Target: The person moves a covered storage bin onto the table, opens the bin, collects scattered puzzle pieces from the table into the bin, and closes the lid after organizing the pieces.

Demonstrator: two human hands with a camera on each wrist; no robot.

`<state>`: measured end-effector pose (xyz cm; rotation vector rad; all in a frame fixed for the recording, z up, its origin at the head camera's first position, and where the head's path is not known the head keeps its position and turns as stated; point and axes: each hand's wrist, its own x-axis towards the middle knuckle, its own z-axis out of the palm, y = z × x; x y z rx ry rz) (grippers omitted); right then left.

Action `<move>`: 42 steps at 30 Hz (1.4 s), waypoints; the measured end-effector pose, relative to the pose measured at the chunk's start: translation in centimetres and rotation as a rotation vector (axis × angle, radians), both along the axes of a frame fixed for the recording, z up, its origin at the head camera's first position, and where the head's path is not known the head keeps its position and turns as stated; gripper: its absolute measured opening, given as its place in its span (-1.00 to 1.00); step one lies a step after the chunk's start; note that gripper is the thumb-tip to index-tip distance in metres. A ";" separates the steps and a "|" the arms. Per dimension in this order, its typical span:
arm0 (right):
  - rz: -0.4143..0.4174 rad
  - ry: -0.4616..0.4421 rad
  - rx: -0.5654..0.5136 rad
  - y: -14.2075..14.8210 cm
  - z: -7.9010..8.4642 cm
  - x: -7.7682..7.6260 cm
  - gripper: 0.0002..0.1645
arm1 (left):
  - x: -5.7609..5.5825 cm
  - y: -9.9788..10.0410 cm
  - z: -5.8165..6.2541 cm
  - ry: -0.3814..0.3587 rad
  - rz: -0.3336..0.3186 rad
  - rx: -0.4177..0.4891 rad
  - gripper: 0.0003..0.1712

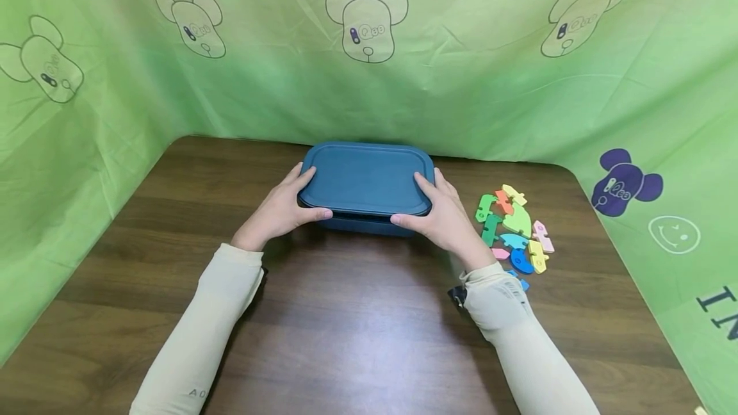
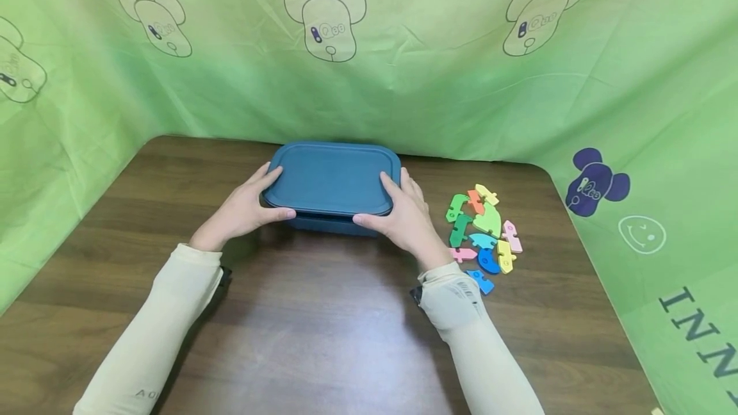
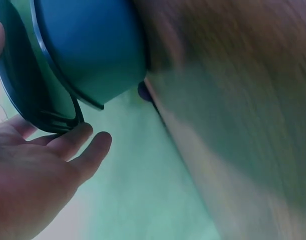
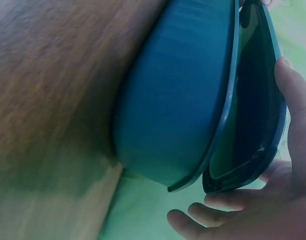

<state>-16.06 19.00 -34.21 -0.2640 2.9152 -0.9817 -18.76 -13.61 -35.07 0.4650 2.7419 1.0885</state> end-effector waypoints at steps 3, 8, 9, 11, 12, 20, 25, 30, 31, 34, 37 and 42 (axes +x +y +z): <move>-0.011 0.028 -0.003 -0.5 0.2 0.0 0.33 | 0.0 -0.5 0.2 0.003 0.003 0.003 0.22; -0.024 0.071 -0.008 -1.2 0.4 -0.1 0.34 | -0.2 -1.4 0.5 0.023 0.008 0.010 0.21; -0.024 0.076 -0.008 -1.4 0.4 -0.1 0.34 | -0.2 -1.6 0.5 0.028 0.009 0.014 0.21; -0.022 0.080 -0.010 -1.8 0.6 -0.2 0.35 | -0.3 -1.9 0.7 0.037 0.012 0.020 0.21; -0.019 0.077 -0.014 -2.0 0.7 -0.2 0.36 | -0.3 -2.1 0.7 0.042 0.014 0.022 0.21; 0.004 0.078 -0.034 -3.3 1.3 -0.6 0.37 | -0.1 -3.3 0.9 0.073 0.034 0.067 0.16; 0.016 0.081 -0.036 -4.5 1.2 -0.7 0.37 | 0.1 -4.5 0.6 0.072 0.048 0.098 0.14; 0.028 0.100 -0.056 -6.0 1.4 -0.7 0.35 | 0.3 -6.1 1.0 0.068 0.067 0.102 0.19; 0.029 0.101 -0.057 -6.4 1.5 -0.7 0.34 | 0.4 -6.4 1.1 0.066 0.071 0.104 0.21; 0.028 0.101 -0.055 -7.3 1.7 -0.7 0.34 | 0.7 -7.2 1.5 0.056 0.079 0.114 0.25; 0.029 0.087 -0.057 -8.4 1.8 -0.7 0.35 | 0.9 -7.9 1.7 0.050 0.091 0.110 0.23; 0.029 0.081 -0.081 -10.2 2.0 -0.7 0.35 | 1.4 -9.4 2.0 0.066 0.124 0.116 0.12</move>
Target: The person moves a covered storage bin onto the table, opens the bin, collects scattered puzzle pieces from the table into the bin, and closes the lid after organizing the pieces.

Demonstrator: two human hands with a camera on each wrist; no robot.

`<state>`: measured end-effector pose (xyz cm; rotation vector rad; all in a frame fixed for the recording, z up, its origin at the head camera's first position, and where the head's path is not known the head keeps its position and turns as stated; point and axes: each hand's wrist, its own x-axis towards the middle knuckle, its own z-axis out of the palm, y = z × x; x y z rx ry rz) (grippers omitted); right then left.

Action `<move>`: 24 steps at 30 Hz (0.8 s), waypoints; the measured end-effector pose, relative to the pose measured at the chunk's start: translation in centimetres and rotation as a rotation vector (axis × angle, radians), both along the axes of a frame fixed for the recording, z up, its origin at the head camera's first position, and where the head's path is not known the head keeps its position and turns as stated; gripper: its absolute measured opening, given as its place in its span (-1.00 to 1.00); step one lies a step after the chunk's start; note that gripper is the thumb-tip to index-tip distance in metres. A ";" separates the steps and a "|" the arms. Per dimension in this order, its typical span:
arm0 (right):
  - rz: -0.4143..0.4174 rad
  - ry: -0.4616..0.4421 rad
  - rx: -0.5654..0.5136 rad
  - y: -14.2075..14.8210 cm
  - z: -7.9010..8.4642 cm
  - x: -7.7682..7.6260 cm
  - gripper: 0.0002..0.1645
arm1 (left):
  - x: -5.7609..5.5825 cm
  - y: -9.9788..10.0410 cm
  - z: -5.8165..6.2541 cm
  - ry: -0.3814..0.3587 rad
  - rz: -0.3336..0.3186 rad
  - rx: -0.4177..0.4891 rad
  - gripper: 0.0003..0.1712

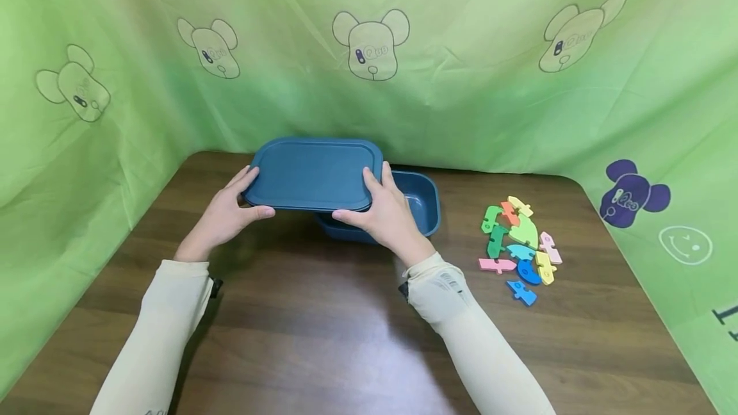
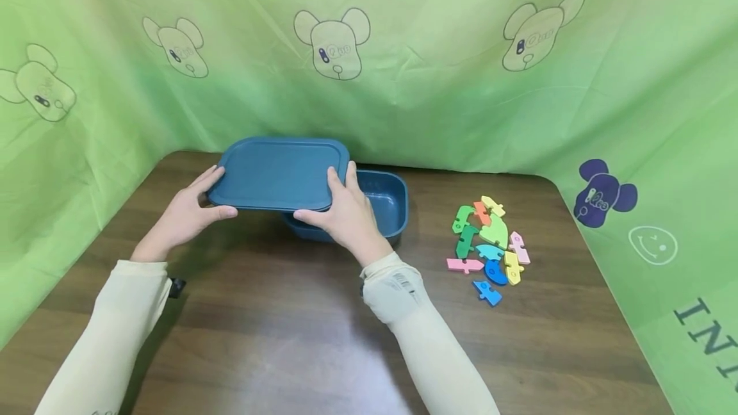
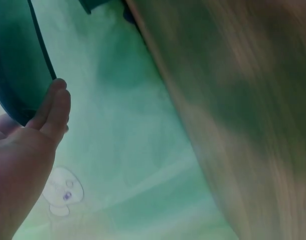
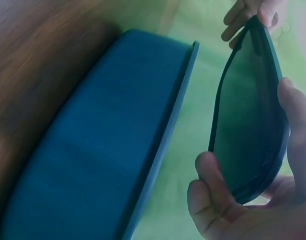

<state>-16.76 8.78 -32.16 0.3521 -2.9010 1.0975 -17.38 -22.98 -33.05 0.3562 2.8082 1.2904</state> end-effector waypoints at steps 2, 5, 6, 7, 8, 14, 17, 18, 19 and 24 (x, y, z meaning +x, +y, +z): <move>-0.004 0.003 0.002 -0.9 0.1 0.0 0.36 | 0.2 -0.7 0.0 0.014 0.014 0.012 0.07; -0.004 0.007 0.014 -2.5 0.1 0.1 0.37 | 0.6 -1.9 0.0 0.036 0.031 0.029 0.00; -0.005 0.007 0.015 -2.9 0.1 0.1 0.37 | 0.7 -2.3 0.0 0.043 0.036 0.032 -0.02; -0.008 0.008 0.018 -3.4 0.1 0.2 0.36 | 0.8 -2.7 0.0 0.049 0.042 0.033 -0.04; -0.010 0.009 0.024 -3.8 0.1 0.2 0.36 | 0.9 -3.1 -0.1 0.049 0.047 0.033 -0.06; -0.017 -0.002 0.051 -6.5 -0.2 0.2 0.35 | 1.4 -5.4 -0.1 0.044 0.082 0.004 -0.10; -0.014 -0.004 0.071 -7.7 -0.3 0.3 0.35 | 1.7 -6.4 -0.2 0.052 0.102 -0.004 -0.17; -0.014 -0.004 0.083 -8.1 -0.3 0.3 0.35 | 1.8 -6.7 -0.2 0.056 0.111 0.005 -0.22; -0.014 -0.009 0.087 -8.6 -0.3 0.4 0.36 | 1.9 -7.0 -0.3 0.060 0.121 0.015 -0.29; -0.014 -0.015 0.100 -10.3 -0.6 0.5 0.34 | 2.3 -8.6 -0.8 0.061 0.149 0.064 -0.49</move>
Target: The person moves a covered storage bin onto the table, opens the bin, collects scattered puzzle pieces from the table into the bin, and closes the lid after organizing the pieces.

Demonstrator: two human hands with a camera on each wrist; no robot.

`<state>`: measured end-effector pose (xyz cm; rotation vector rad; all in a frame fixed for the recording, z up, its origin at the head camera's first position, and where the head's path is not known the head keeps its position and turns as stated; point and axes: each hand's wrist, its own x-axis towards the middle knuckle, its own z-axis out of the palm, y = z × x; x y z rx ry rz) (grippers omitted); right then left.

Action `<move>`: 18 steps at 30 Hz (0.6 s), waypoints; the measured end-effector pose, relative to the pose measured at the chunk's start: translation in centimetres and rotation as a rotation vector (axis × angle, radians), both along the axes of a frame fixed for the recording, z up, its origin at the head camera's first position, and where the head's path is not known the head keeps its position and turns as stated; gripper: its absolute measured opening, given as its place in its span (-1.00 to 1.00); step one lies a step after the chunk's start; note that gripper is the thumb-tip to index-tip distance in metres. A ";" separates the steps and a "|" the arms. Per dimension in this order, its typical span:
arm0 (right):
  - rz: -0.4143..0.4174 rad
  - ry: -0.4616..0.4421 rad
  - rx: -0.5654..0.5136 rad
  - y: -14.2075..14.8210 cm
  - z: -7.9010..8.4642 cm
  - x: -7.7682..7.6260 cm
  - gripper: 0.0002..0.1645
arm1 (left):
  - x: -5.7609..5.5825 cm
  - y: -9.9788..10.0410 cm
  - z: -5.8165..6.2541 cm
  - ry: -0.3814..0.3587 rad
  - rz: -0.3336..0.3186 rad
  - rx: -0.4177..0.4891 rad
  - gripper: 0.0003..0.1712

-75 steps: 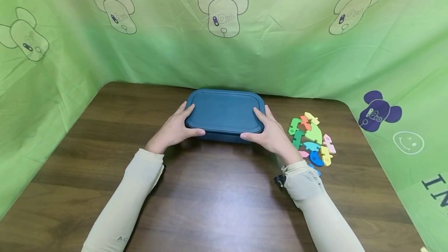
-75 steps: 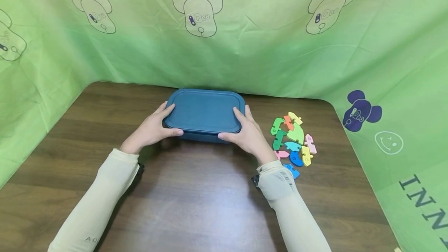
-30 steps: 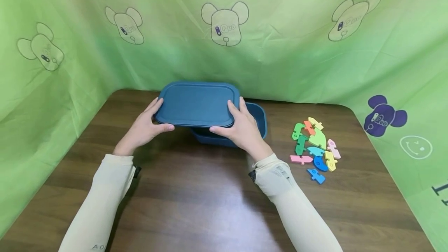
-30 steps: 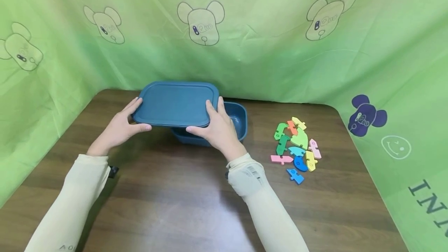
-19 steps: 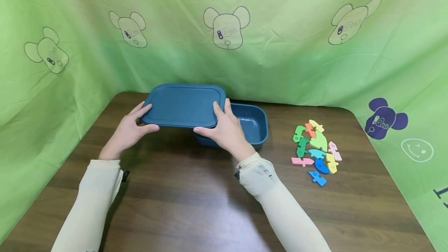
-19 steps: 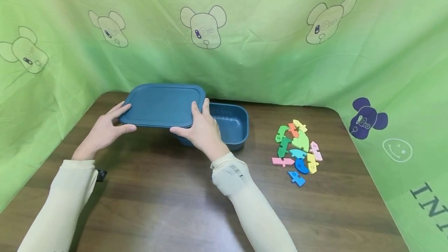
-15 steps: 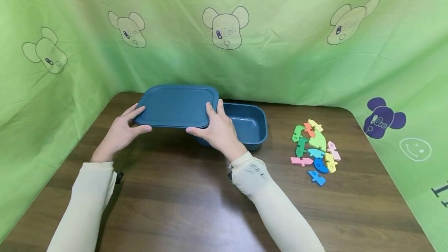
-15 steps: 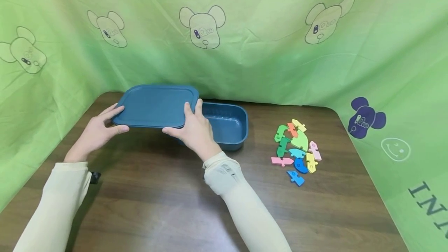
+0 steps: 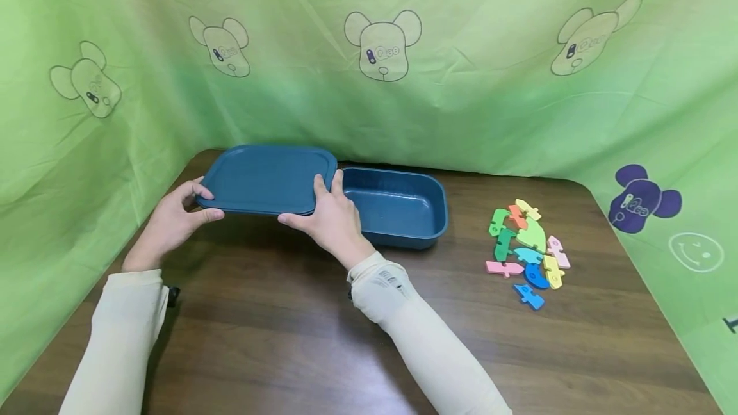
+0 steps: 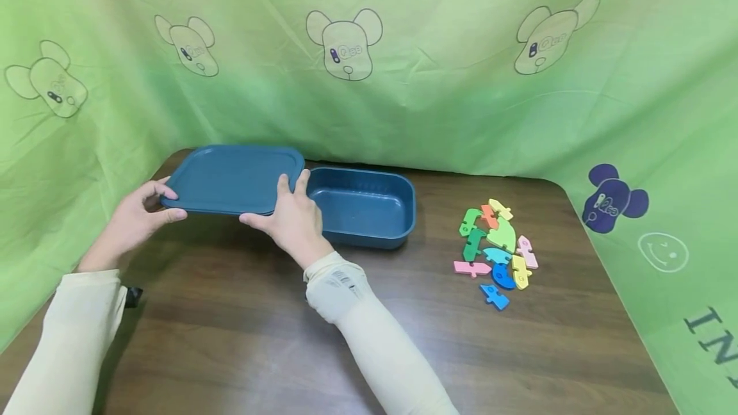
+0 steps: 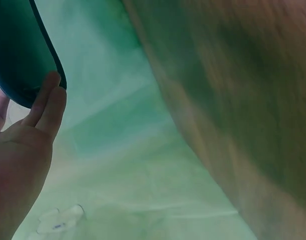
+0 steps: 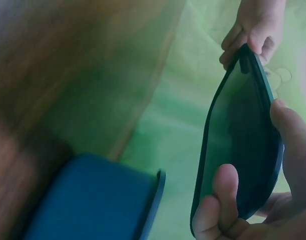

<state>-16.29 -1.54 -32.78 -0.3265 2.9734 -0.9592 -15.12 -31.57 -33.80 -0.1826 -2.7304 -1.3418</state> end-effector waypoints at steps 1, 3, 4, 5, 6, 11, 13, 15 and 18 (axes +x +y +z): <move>-0.003 0.004 -0.001 -0.3 -0.1 0.0 0.33 | 0.0 -0.3 -0.1 -0.003 0.000 -0.001 -0.49; -0.006 0.018 -0.018 -0.8 -0.5 0.1 0.28 | 0.0 -0.9 -0.4 -0.009 -0.003 -0.005 -0.50; -0.006 0.027 -0.030 -1.0 -0.7 0.1 0.21 | 0.0 -1.1 -0.5 -0.010 -0.003 -0.007 -0.51; -0.005 0.037 -0.042 -1.2 -0.9 0.1 0.12 | -0.1 -1.4 -0.6 -0.011 -0.004 -0.010 -0.51; -0.003 0.044 -0.052 -1.3 -1.0 0.1 0.01 | -0.1 -1.6 -0.8 -0.010 -0.006 -0.014 -0.52; 0.038 0.048 -0.064 -2.2 -1.8 0.2 -0.24 | -0.1 -2.3 -1.4 -0.008 -0.013 -0.025 -0.57; 0.055 0.041 -0.052 -2.5 -2.1 0.1 -0.27 | -0.1 -2.5 -1.7 -0.014 -0.013 -0.034 -0.58; 0.066 0.031 -0.042 -2.9 -2.3 0.1 -0.29 | -0.1 -2.9 -2.0 -0.028 -0.013 -0.045 -0.59; 0.071 0.014 -0.036 -3.3 -2.6 0.0 -0.29 | -0.2 -3.3 -2.4 -0.054 -0.017 -0.075 -0.59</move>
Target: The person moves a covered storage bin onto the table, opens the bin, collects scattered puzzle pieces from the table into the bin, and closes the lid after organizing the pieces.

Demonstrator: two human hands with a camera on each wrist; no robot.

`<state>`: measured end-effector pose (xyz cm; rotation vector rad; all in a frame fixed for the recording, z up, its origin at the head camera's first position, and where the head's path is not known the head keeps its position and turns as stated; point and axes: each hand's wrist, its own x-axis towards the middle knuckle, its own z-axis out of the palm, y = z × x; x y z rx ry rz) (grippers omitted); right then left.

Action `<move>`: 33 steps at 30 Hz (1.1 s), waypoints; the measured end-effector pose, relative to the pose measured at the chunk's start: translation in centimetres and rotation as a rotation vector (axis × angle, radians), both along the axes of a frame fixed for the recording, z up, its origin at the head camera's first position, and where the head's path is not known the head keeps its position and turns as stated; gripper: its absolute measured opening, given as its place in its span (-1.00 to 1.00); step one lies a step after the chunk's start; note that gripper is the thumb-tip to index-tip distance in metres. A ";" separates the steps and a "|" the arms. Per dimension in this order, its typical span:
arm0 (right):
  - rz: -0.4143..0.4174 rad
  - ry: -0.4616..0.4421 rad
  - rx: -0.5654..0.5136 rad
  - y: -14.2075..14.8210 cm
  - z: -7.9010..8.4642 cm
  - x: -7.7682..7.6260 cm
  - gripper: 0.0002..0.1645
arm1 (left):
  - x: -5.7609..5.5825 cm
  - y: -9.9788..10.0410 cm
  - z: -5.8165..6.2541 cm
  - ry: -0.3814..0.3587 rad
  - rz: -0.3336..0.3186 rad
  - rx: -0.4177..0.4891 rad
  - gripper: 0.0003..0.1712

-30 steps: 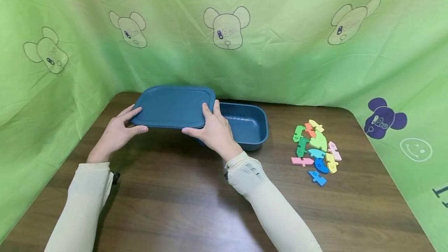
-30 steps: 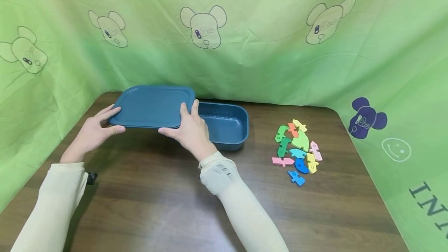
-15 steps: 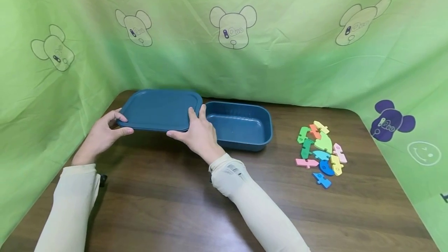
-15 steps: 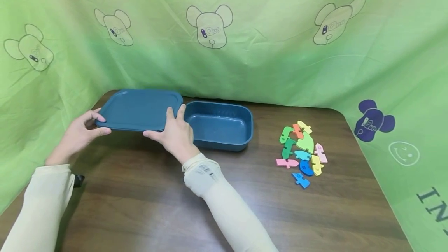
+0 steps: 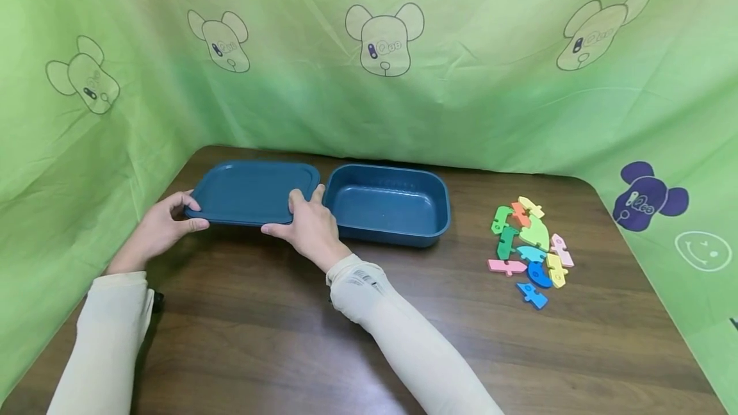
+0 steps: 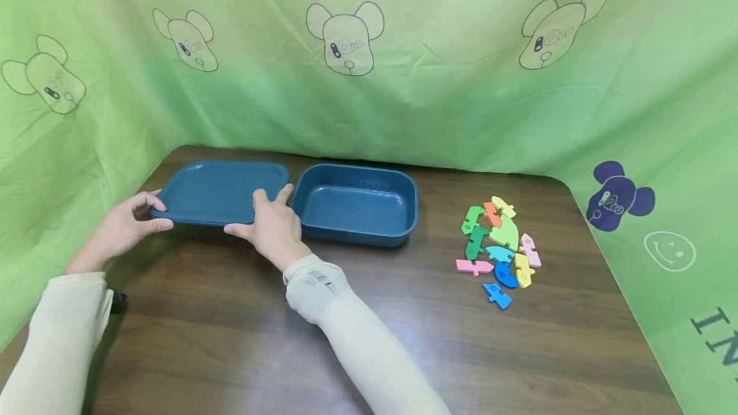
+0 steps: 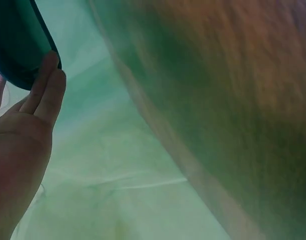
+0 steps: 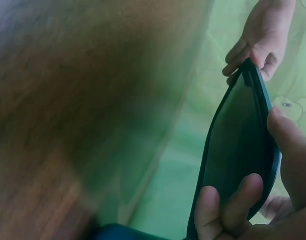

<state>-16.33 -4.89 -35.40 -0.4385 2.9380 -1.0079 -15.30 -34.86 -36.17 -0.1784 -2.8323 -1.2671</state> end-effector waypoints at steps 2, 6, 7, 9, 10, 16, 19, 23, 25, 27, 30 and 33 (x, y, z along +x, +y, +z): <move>-0.005 -0.012 0.004 -0.2 -0.2 -0.2 -0.29 | -0.3 -0.1 -0.1 -0.014 -0.010 -0.022 -0.58; -0.012 -0.034 0.018 -0.3 -0.9 -0.6 -0.30 | -1.0 -0.1 -0.3 -0.031 -0.035 -0.081 -0.58; -0.015 -0.041 0.025 -0.3 -1.1 -0.7 -0.30 | -1.2 -0.1 -0.3 -0.036 -0.043 -0.095 -0.59; -0.017 -0.054 0.037 -0.3 -1.5 -0.9 -0.30 | -1.5 0.0 -0.4 -0.030 -0.057 -0.129 -0.60; -0.016 -0.060 0.045 -0.3 -1.6 -1.0 -0.30 | -1.7 0.1 -0.4 -0.030 -0.063 -0.148 -0.61; -0.036 -0.128 0.063 -0.7 -2.3 -1.8 -0.32 | -2.7 0.2 -0.5 -0.076 -0.097 -0.213 -0.58; -0.045 -0.169 0.082 -1.2 -2.5 -2.1 -0.24 | -2.9 0.1 -0.8 -0.126 -0.108 -0.228 -0.54; -0.060 -0.235 0.115 -2.1 -2.6 -2.4 0.06 | -3.0 -0.1 -1.2 -0.172 -0.120 -0.236 -0.50; -0.073 -0.266 0.130 -2.4 -2.7 -2.5 0.14 | -3.1 0.0 -1.3 -0.184 -0.126 -0.247 -0.49; -0.087 -0.290 0.148 -2.6 -2.7 -2.6 0.19 | -3.4 0.0 -1.5 -0.192 -0.137 -0.263 -0.47; -0.107 -0.307 0.186 -2.8 -2.9 -2.8 0.19 | -3.9 0.3 -1.7 -0.200 -0.156 -0.290 -0.44; -0.117 -0.312 0.221 -2.8 -3.2 -3.1 0.19 | -4.4 0.7 -2.0 -0.201 -0.171 -0.325 -0.42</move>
